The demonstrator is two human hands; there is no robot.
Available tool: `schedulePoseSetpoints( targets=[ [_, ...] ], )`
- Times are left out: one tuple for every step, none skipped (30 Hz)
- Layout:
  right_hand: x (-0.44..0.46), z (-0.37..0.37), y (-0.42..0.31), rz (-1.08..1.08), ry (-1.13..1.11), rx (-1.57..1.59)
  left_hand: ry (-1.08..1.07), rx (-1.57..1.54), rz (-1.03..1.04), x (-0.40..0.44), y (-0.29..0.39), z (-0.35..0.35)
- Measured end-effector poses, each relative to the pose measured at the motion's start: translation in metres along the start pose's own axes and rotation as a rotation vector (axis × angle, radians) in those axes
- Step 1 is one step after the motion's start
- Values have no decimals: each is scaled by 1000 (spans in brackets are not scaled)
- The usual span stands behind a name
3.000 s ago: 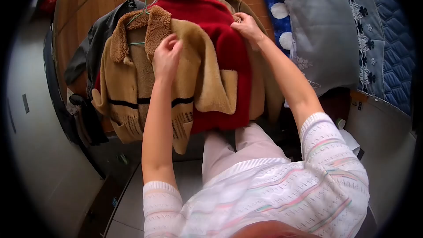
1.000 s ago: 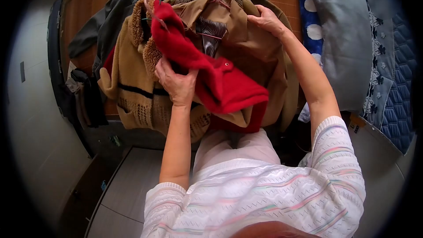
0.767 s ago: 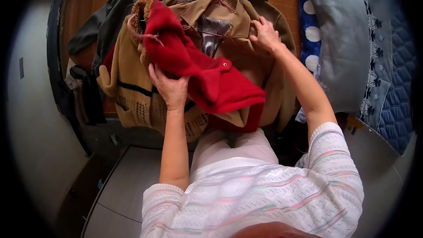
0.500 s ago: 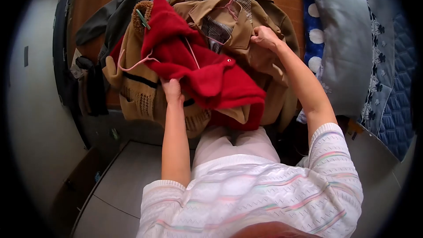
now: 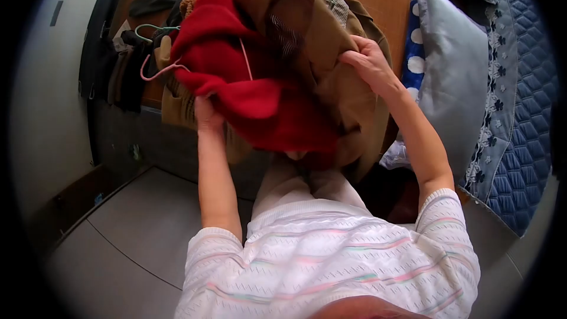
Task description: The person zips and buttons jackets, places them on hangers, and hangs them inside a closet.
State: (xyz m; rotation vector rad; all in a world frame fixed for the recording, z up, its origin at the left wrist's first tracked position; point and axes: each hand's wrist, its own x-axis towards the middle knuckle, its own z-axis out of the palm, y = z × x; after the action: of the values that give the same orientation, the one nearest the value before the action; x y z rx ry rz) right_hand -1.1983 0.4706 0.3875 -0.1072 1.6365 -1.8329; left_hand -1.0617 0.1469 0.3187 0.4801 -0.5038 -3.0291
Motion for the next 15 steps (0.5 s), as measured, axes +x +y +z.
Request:
schedulePoseSetpoints(
  targets=[
    [-11, 3, -16, -5, 9, -32, -141, -180, -65, -7, 6, 18],
    [-22, 3, -28, -30, -1, -12, -216, -239, -84, -14, 14, 29],
    [-33, 2, -38, -54, -13, 11, -234, -240, -60, -21, 23, 37],
    [-41, 1, -47, -75, -24, 36, -213, -195, 5, -28, 34, 41],
    [-49, 5, -58, -92, 2, 40, -163, -119, 96, -35, 47, 42],
    [-57, 11, -70, -107, 31, 44, -115, -52, 175, -44, 61, 44],
    [-66, 14, -82, -122, 64, 48, -66, 11, 246, -54, 73, 48],
    [-75, 14, -93, -133, 76, 29, -25, 68, 320, -65, 86, 52],
    [-85, 13, -104, -143, 89, 10, 13, 127, 382, -76, 99, 58],
    [-96, 11, -114, -150, 101, -10, 56, 184, 443, -88, 111, 63],
    [-108, 11, -126, -153, 170, -27, 93, 241, 501, -98, 123, 68],
    [-121, 9, -136, -160, 241, -45, 129, 292, 549, -106, 134, 74],
    [-134, 0, -144, -189, 310, -74, 160, 342, 594, -111, 144, 79],
    [-149, -9, -153, -220, 357, -112, 194, 377, 630, -115, 151, 84],
    [-165, -21, -161, -249, 414, -115, 221, 415, 652, -115, 157, 87]
  ],
)
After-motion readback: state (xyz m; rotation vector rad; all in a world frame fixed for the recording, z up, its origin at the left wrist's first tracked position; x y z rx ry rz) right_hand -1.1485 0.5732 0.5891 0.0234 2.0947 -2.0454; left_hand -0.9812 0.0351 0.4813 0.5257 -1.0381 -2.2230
